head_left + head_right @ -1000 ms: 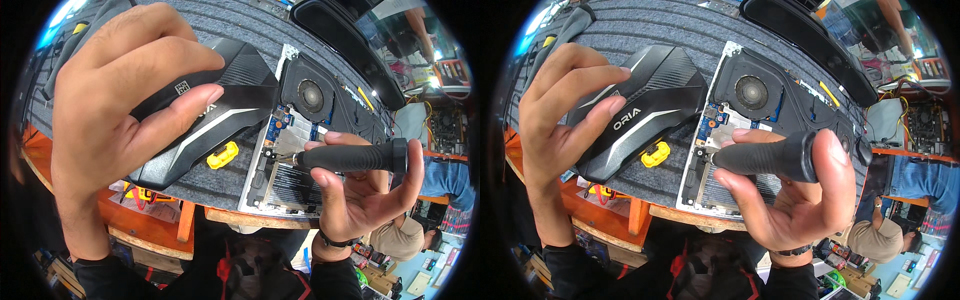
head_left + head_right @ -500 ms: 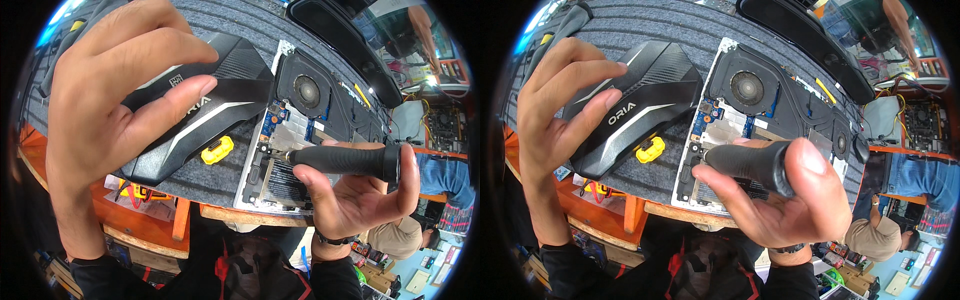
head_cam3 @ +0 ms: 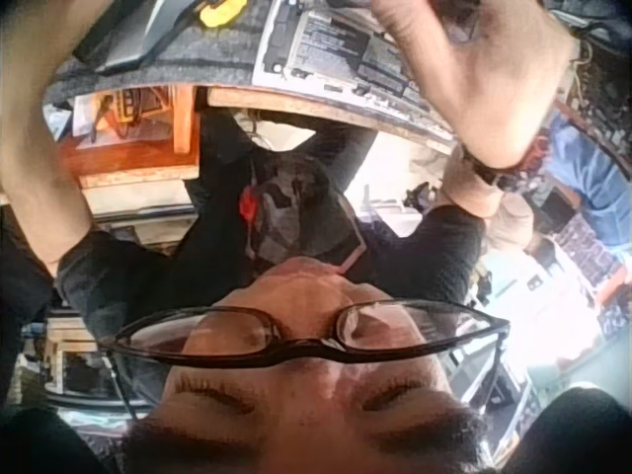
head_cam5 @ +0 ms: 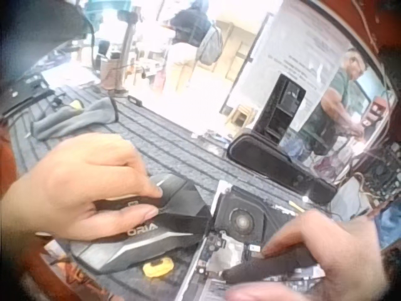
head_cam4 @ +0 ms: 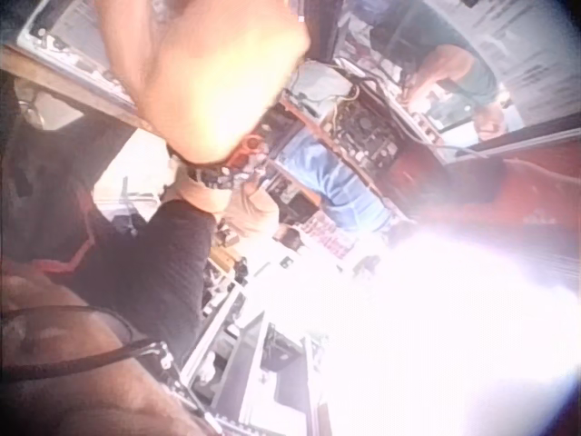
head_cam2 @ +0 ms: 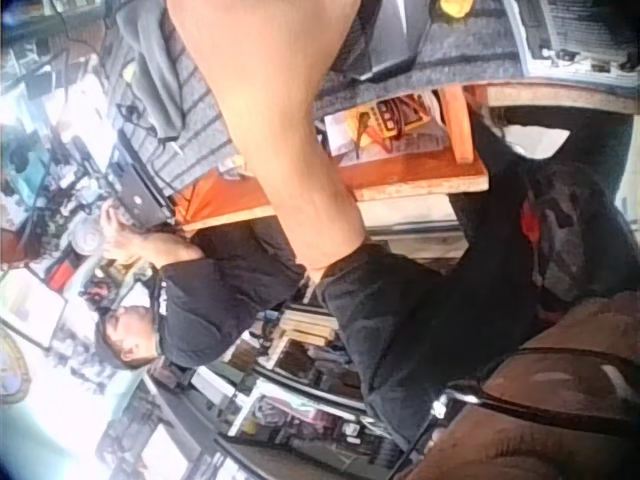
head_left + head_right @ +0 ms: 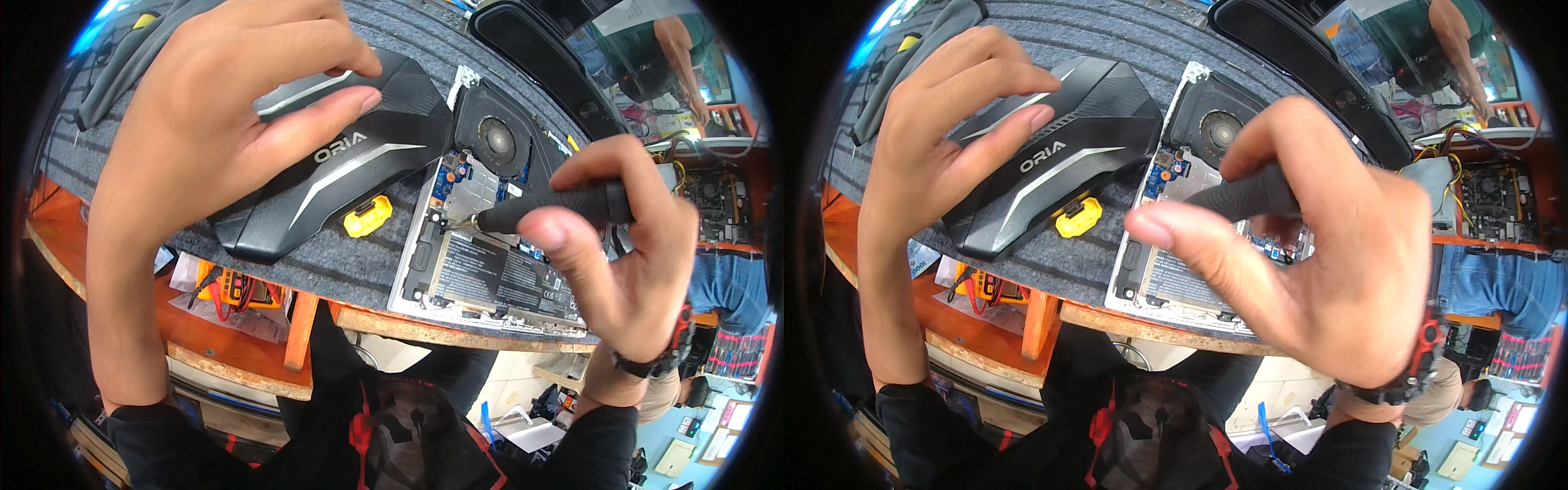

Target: The person works on a disassembled laptop placed on a workbench. They use a screwdriver to remove screws from the laptop's internal components and a small brush to clean dust from the motherboard and battery area. The person also handles a computer mouse and a screwdriver set during the process.

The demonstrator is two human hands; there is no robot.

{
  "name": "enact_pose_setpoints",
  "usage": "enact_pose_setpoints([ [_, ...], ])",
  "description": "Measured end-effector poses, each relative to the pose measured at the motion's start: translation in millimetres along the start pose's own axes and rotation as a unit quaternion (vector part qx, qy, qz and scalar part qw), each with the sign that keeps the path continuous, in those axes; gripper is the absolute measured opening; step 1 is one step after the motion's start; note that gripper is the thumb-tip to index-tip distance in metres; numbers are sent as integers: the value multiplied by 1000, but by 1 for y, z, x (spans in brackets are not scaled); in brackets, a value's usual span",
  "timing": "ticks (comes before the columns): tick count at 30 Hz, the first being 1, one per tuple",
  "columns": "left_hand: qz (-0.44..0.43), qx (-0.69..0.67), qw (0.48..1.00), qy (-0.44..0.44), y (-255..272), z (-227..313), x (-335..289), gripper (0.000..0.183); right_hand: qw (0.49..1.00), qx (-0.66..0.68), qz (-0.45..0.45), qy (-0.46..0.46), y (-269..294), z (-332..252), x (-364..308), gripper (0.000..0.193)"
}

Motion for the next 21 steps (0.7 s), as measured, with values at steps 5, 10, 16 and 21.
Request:
enact_pose_setpoints([
  [5,7,-22,1000,9,-3,-2,-2,17,991,-37,-130,-11,-8,-4,18,13],
  [10,23,-23,999,-10,-6,0,-1,16,959,-15,-235,157,-24,-25,23,8],
  [16,27,-12,999,-13,-4,-1,0,16,950,-81,-243,179,-22,-32,19,15],
  [21,35,-11,999,-15,-3,-2,-2,16,933,-149,-327,5,-28,-15,25,24],
])
Point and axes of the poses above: each hand's wrist, its own x-axis towards the middle knuckle, its own y-axis out of the back of the hand, z = x × y, the point moved 10 cm from there along x, towards the middle knuckle, and after that the axes turned 12 degrees about x, right-handed, at the moved point
